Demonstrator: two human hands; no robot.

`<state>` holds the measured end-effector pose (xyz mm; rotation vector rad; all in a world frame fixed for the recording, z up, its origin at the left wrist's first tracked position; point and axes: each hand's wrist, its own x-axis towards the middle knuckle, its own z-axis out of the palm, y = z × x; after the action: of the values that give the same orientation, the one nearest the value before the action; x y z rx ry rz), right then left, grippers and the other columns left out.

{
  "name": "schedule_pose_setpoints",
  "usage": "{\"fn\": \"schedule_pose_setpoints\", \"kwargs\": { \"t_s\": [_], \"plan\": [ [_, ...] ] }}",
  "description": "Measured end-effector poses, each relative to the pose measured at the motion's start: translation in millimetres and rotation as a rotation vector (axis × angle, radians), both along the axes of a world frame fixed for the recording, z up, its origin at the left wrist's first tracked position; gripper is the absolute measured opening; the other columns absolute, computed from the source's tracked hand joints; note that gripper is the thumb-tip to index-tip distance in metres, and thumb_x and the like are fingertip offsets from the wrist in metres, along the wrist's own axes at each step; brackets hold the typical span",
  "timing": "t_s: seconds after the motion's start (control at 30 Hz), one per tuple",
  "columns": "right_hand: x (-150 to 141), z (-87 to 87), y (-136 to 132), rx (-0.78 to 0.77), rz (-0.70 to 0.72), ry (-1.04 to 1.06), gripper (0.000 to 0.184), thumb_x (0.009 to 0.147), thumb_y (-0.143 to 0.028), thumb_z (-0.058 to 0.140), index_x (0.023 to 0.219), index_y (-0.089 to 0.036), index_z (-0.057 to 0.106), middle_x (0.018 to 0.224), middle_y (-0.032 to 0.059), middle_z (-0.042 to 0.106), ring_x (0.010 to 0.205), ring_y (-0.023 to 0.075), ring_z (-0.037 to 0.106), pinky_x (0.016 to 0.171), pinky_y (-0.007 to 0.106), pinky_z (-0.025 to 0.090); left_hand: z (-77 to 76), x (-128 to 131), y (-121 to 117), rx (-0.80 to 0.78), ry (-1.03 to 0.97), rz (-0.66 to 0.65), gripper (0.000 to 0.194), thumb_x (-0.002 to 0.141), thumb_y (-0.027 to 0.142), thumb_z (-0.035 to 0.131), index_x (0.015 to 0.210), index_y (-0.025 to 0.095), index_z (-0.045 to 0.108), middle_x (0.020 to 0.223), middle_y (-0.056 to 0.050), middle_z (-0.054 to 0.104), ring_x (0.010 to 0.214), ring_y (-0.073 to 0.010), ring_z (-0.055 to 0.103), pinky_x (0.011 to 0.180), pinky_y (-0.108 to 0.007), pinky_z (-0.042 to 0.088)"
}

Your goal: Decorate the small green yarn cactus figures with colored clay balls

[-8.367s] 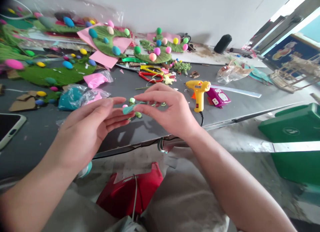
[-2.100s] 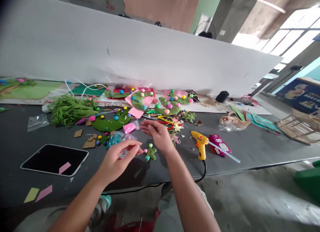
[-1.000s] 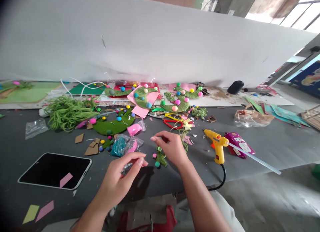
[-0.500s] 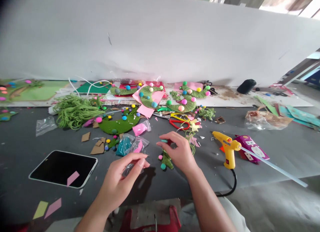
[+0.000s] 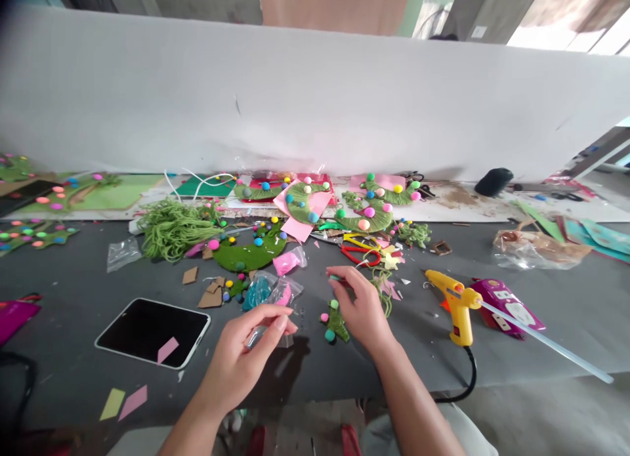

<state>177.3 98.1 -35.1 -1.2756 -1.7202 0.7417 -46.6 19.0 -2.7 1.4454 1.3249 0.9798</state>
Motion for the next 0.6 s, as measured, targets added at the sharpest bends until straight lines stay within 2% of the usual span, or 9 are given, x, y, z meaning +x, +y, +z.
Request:
{"fn": "schedule_pose_setpoints", "kwargs": {
  "t_s": [0.1,0.17,0.27,0.33,0.4,0.47,0.53,0.6],
  "plan": [
    [2,-0.4,-2,-0.102,0.019,0.062,0.037,0.106,-0.047,0.047,0.111,-0.020,0.072,0.087,0.0065,0.075,0.079,0.0195,0.069,0.075,0.031,0.055,3.0,-2,-1,-0.015,-0.027,0.002,0.028,0.103,0.046,0.056,0.109,0.024,0.071,0.099,-0.004,0.079,0.095,-0.0189,0.073,0.086,-0.028,0.056],
    [4,-0.4,-3,-0.115,0.021,0.025,0.036,0.101,-0.051,0.056,0.098,-0.020,0.075,0.078,0.0049,0.072,0.071,0.0189,0.066,0.068,0.031,0.052,6.3,-3,-1,-0.030,-0.047,0.008,0.030,0.102,0.047,0.056,0.110,0.023,0.071,0.099,-0.005,0.079,0.096,-0.0200,0.073,0.088,-0.030,0.057],
    [3,0.1,-3,-0.027,0.017,-0.022,0.026,0.092,-0.046,0.072,0.098,-0.021,0.075,0.097,0.0071,0.075,0.084,0.0202,0.068,0.078,0.031,0.054,11.0,-3,-2,-0.030,-0.072,0.010,0.031,0.102,0.047,0.057,0.110,0.021,0.071,0.099,-0.006,0.079,0.095,-0.0209,0.073,0.088,-0.031,0.058],
    [0,1.8,-1,-0.025,0.033,0.018,0.027,0.097,-0.044,0.065,0.110,-0.021,0.072,0.110,0.0086,0.074,0.095,0.0206,0.069,0.087,0.032,0.055,12.5,-2,-1,-0.011,-0.079,0.001,0.030,0.102,0.047,0.058,0.110,0.021,0.071,0.098,-0.006,0.079,0.095,-0.0208,0.073,0.086,-0.031,0.058],
    [-3,5.4,2,-0.092,0.053,0.060,0.033,0.104,-0.046,0.052,0.117,-0.020,0.069,0.104,0.0079,0.075,0.091,0.0192,0.070,0.084,0.031,0.055,12.3,-1,0,0.013,-0.081,-0.010,0.030,0.102,0.045,0.058,0.110,0.021,0.072,0.098,-0.006,0.079,0.095,-0.0204,0.074,0.086,-0.030,0.058],
    [-7,10.6,8,-0.152,0.101,0.013,0.038,0.105,-0.050,0.048,0.108,-0.019,0.072,0.084,0.0043,0.072,0.075,0.0169,0.065,0.071,0.029,0.053,10.3,-1,2,0.040,-0.091,-0.008,0.028,0.102,0.044,0.058,0.110,0.021,0.072,0.098,-0.005,0.079,0.094,-0.0195,0.074,0.085,-0.029,0.057],
    [-12,15.5,18,-0.138,0.174,-0.112,0.035,0.099,-0.050,0.060,0.091,-0.019,0.073,0.072,0.0015,0.067,0.065,0.0152,0.058,0.062,0.028,0.047,7.7,-6,4,0.073,-0.106,0.010,0.026,0.102,0.043,0.059,0.109,0.022,0.073,0.098,-0.004,0.079,0.094,-0.0185,0.074,0.085,-0.027,0.056],
    [-18,18.7,30,-0.027,0.269,-0.199,0.023,0.088,-0.042,0.076,0.091,-0.019,0.075,0.082,0.0030,0.070,0.071,0.0156,0.060,0.067,0.028,0.049,5.9,-16,7,0.107,-0.128,0.049,0.023,0.100,0.042,0.063,0.108,0.023,0.074,0.099,-0.004,0.079,0.096,-0.0181,0.075,0.088,-0.026,0.056]
  ]
}}
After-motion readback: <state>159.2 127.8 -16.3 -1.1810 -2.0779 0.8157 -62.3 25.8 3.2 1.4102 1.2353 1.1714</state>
